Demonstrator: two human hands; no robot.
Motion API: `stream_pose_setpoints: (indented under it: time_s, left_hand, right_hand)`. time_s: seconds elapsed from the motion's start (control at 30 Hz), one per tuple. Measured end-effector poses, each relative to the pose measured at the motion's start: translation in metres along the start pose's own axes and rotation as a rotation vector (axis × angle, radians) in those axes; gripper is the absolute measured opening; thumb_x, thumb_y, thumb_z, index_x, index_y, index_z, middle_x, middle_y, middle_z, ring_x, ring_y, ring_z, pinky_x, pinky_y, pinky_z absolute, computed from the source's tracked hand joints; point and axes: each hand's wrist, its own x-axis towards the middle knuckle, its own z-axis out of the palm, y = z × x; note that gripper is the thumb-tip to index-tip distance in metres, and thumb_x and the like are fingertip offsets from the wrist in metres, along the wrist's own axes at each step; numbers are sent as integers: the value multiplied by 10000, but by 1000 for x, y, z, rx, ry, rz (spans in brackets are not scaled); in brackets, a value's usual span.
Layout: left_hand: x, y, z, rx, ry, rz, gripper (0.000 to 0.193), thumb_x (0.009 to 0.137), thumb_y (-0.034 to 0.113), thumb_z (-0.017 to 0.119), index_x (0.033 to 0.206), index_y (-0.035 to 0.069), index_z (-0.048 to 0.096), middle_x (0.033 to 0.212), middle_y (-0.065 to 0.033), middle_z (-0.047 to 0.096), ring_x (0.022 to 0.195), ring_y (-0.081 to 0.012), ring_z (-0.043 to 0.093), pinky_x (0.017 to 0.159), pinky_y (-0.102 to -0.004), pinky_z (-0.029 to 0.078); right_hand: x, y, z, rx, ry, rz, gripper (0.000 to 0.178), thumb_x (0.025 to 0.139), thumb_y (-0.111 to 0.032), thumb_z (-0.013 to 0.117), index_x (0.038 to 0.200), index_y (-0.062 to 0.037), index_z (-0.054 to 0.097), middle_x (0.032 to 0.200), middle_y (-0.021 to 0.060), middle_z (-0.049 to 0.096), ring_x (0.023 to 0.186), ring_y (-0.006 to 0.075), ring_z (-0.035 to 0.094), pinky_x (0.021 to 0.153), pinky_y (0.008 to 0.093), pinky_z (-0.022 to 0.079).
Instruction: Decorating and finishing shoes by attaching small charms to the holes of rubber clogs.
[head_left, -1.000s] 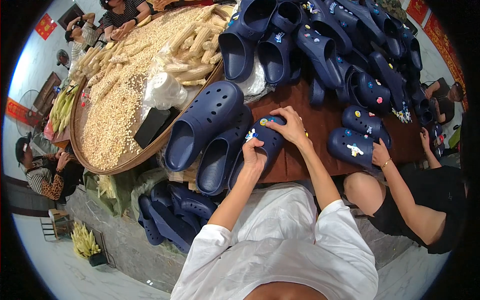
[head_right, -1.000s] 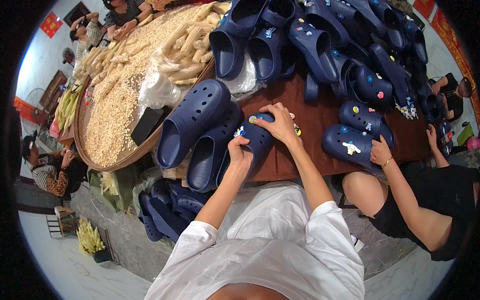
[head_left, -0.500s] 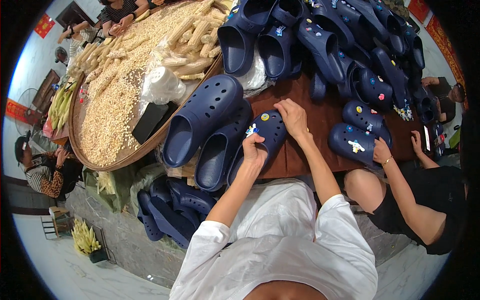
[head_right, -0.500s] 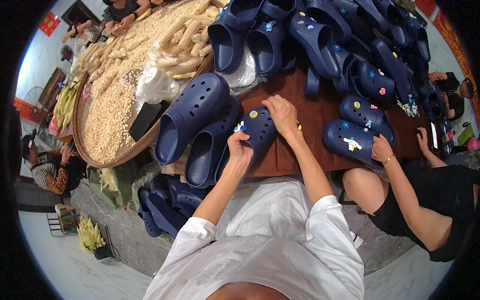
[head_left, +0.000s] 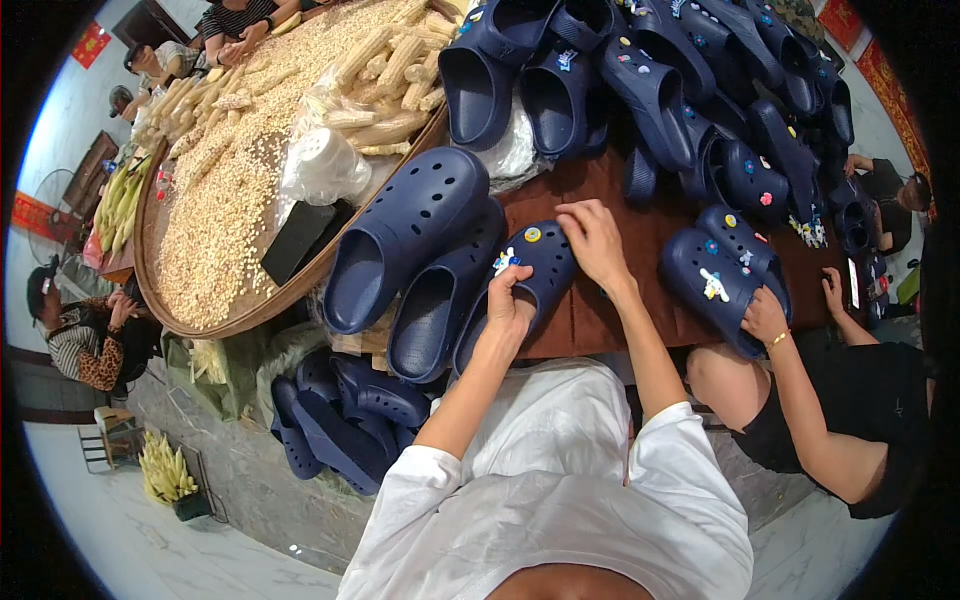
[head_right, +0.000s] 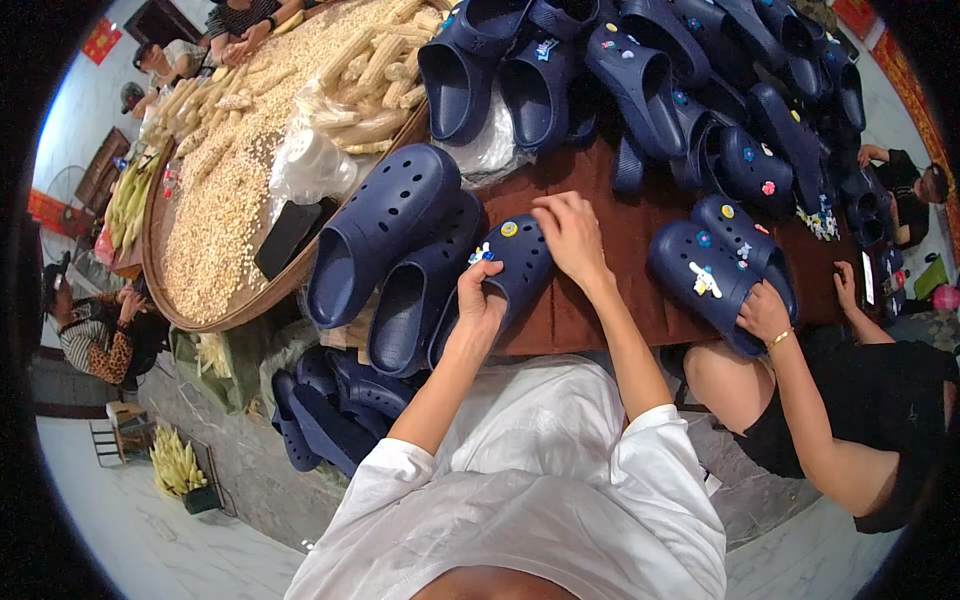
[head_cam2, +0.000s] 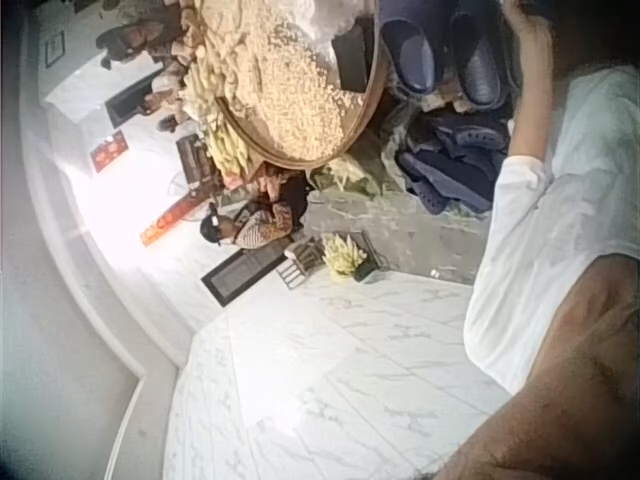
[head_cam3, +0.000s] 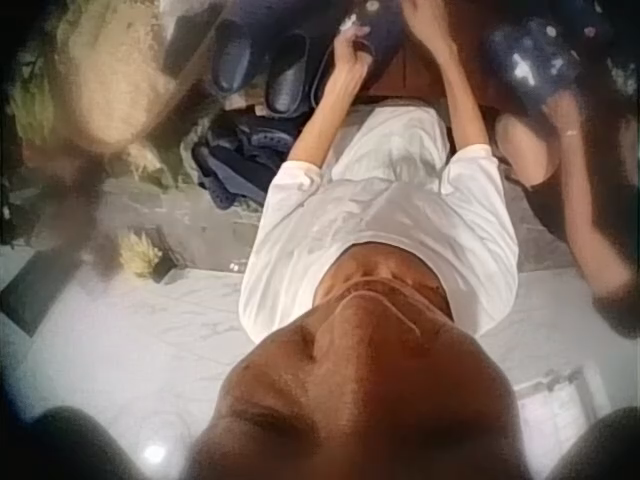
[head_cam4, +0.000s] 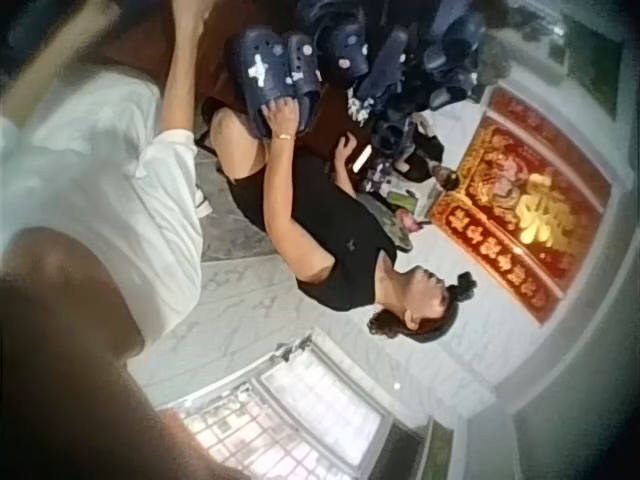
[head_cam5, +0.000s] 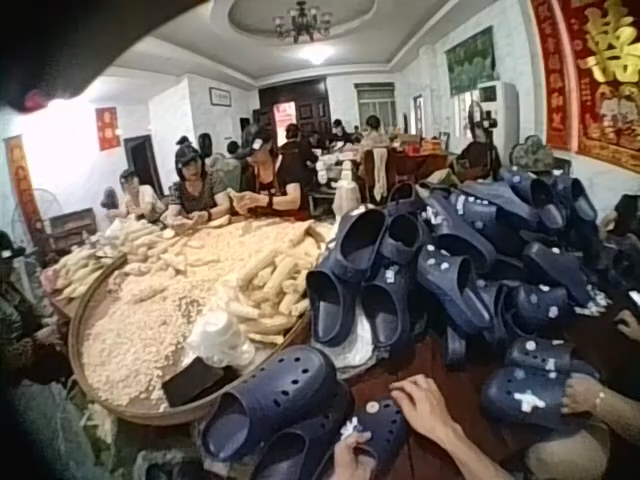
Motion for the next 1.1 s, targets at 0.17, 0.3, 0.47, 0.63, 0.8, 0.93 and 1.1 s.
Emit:
stream_pose_setpoints:
  time_s: [0.17, 0.3, 0.47, 0.63, 0.8, 0.93, 1.1]
  left_hand:
    - [6, -1, -9, -37, -7, -11, 510, 702, -38, 595, 1210, -31, 547, 1168, -153, 632, 1096, -326, 616, 1055, -430, 462]
    - [3, -3, -8, -64, -14, -11, 568, 680, -39, 589, 1244, -27, 525, 1196, -143, 615, 1136, -323, 593, 1071, -422, 445]
    - [0, -1, -7, -73, -26, -8, 594, 649, -41, 582, 1241, -30, 523, 1210, -145, 608, 1161, -322, 575, 1083, -420, 431]
    - [2, -2, -9, -92, -18, -37, 591, 647, -36, 574, 1236, -30, 528, 1206, -146, 610, 1157, -323, 577, 1086, -420, 429]
    - [-1, 2, -4, -94, -40, -20, 562, 654, -48, 560, 1215, -47, 550, 1212, -154, 623, 1146, -325, 591, 1091, -415, 427]
    - [1, 2, -4, -28, -35, -17, 523, 701, -32, 571, 1223, -53, 549, 1224, -154, 624, 1149, -318, 594, 1092, -408, 427]
    - [-9, 2, -4, 0, 51, 40, 456, 856, 161, 692, 1251, -4, 536, 1278, -150, 580, 1210, -289, 551, 1105, -413, 409]
  right_hand:
    - [4, -26, 17, -126, -263, -78, 354, 873, -353, 689, 1122, -103, 717, 1082, 100, 626, 1066, 310, 573, 953, 436, 427]
    - [9, -16, 24, -5, -287, -3, 331, 877, -344, 680, 1090, -97, 735, 1074, 105, 627, 1070, 311, 573, 954, 437, 427]
    - [7, -14, 29, 55, -182, -102, 276, 876, -320, 693, 991, -75, 747, 1003, 106, 635, 1014, 321, 594, 892, 456, 452]
    - [9, -17, 26, 139, -174, -110, 234, 868, -271, 696, 923, -43, 700, 936, 108, 637, 952, 317, 610, 849, 445, 461]
    - [7, -20, 24, 227, -131, -59, 170, 883, -168, 680, 924, -19, 607, 859, 129, 633, 872, 324, 630, 780, 424, 480]
    - [-4, -9, 26, 320, 73, 7, 149, 925, -97, 637, 1014, -9, 557, 872, 125, 654, 810, 267, 657, 740, 355, 496]
    - [-16, 11, 12, 135, 182, 28, 107, 943, -97, 603, 1019, -27, 573, 909, 137, 651, 831, 292, 660, 742, 377, 498]
